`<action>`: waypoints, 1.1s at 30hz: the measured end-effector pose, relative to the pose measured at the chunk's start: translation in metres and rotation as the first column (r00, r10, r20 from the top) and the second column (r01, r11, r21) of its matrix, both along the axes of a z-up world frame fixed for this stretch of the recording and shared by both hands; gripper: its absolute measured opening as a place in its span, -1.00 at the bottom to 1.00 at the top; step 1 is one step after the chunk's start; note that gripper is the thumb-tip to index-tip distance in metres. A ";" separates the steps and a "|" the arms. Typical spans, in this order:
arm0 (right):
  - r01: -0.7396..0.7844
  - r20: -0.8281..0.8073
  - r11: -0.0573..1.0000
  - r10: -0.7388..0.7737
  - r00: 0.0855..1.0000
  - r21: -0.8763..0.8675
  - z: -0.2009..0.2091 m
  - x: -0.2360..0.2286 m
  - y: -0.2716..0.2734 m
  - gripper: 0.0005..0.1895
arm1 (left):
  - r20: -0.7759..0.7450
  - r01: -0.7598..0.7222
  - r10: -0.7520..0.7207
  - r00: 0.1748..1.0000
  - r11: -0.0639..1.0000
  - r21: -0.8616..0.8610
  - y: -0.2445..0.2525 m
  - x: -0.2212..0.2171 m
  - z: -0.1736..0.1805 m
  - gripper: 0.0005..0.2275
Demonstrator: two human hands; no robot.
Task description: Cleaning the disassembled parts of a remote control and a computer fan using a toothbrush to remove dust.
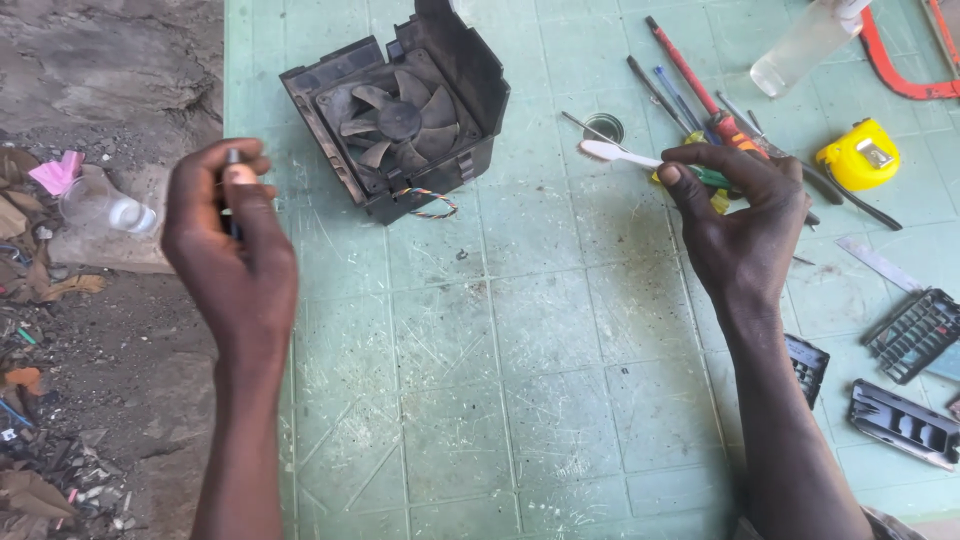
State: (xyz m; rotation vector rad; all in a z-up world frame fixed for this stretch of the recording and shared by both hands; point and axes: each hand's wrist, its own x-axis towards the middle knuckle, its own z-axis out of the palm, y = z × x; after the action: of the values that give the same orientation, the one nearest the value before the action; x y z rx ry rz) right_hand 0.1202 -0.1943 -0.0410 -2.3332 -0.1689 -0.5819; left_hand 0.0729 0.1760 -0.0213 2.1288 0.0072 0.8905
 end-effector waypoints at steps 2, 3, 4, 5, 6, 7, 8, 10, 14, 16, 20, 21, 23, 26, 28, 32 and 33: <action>0.001 0.007 1.000 -0.001 1.000 -0.003 -0.001 0.001 -0.001 -0.84 | -0.003 -0.028 0.028 1.000 0.999 0.038 0.006 -0.006 0.004 -0.85; 0.004 0.011 1.000 -0.004 1.000 -0.007 -0.002 0.000 -0.002 -0.85 | -0.009 -0.053 0.054 0.999 0.996 0.075 0.009 -0.009 0.005 -0.83; 0.003 0.011 1.000 -0.003 1.000 -0.006 -0.001 0.000 -0.001 -0.85 | -0.008 -0.054 0.055 0.998 0.996 0.076 0.009 -0.008 0.001 -0.83; -0.001 0.007 1.000 0.002 1.000 -0.005 0.000 0.000 -0.001 -0.85 | -0.015 -0.051 0.052 0.999 0.998 0.041 0.009 -0.007 -0.004 -0.84; -0.006 0.003 1.000 0.006 1.000 -0.004 0.001 0.000 0.000 -0.86 | -0.022 -0.048 0.048 0.999 0.999 0.005 0.010 -0.006 -0.009 -0.83; -0.007 0.002 1.000 0.007 1.000 -0.004 0.000 0.000 0.000 -0.86 | -0.023 -0.049 0.049 0.999 0.999 0.005 0.003 -0.005 -0.008 -0.83; -0.002 -0.003 1.000 0.002 1.000 -0.007 0.000 0.000 0.000 -0.87 | -0.021 -0.039 0.039 0.999 0.999 0.001 -0.004 -0.005 -0.006 -0.85; 0.000 -0.005 1.000 0.000 1.000 -0.009 -0.001 0.000 0.000 -0.88 | -0.017 -0.031 0.031 0.999 1.000 -0.004 -0.023 -0.003 0.000 -0.85; 0.008 0.000 1.000 -0.008 1.000 -0.006 -0.002 0.000 -0.001 -0.84 | 0.040 0.051 -0.051 0.998 0.999 0.005 -0.065 0.001 0.016 -0.82; 0.021 -0.003 1.000 -0.021 1.000 -0.009 -0.001 0.000 -0.002 -0.86 | 0.071 0.047 -0.051 0.996 0.997 0.055 -0.080 0.001 0.021 -0.83; -0.012 0.034 1.000 0.011 0.999 0.000 0.001 -0.001 0.000 -0.86 | 0.078 0.083 -0.087 0.993 0.996 0.042 -0.109 -0.003 0.024 -0.81; -0.028 0.047 1.000 0.028 0.999 -0.004 0.002 -0.002 0.003 -0.82 | 0.081 0.129 -0.129 0.988 0.992 0.012 -0.115 -0.004 0.023 -0.81; -0.083 0.041 0.995 0.081 0.996 0.046 0.007 -0.005 0.012 -0.82 | 0.057 0.198 -0.199 0.978 0.980 0.029 -0.130 -0.002 0.010 -0.80; -0.135 0.003 0.984 0.135 0.991 0.115 0.018 -0.013 0.028 -0.90 | 0.012 0.273 -0.274 0.962 0.961 0.051 -0.147 0.003 -0.012 -0.79; -0.125 -0.033 0.984 0.130 0.991 0.130 0.026 -0.017 0.035 -0.93 | -0.006 0.287 -0.288 0.958 0.956 0.054 -0.154 0.005 -0.021 -0.78; -0.152 0.036 0.988 0.151 0.988 0.038 0.021 -0.008 0.014 -0.90 | -0.046 0.328 -0.326 0.944 0.943 0.052 -0.154 0.003 -0.026 -0.79; -0.146 0.097 0.989 0.149 0.984 -0.034 0.016 -0.003 0.002 -0.86 | -0.044 0.331 -0.330 0.943 0.943 0.037 -0.154 0.002 -0.028 -0.81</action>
State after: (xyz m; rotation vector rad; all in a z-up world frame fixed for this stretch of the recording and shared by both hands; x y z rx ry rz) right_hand 0.1168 -0.1927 -0.0249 -2.2949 -0.3949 -0.6249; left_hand 0.0752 0.0224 -0.0490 2.1041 -0.3449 0.6566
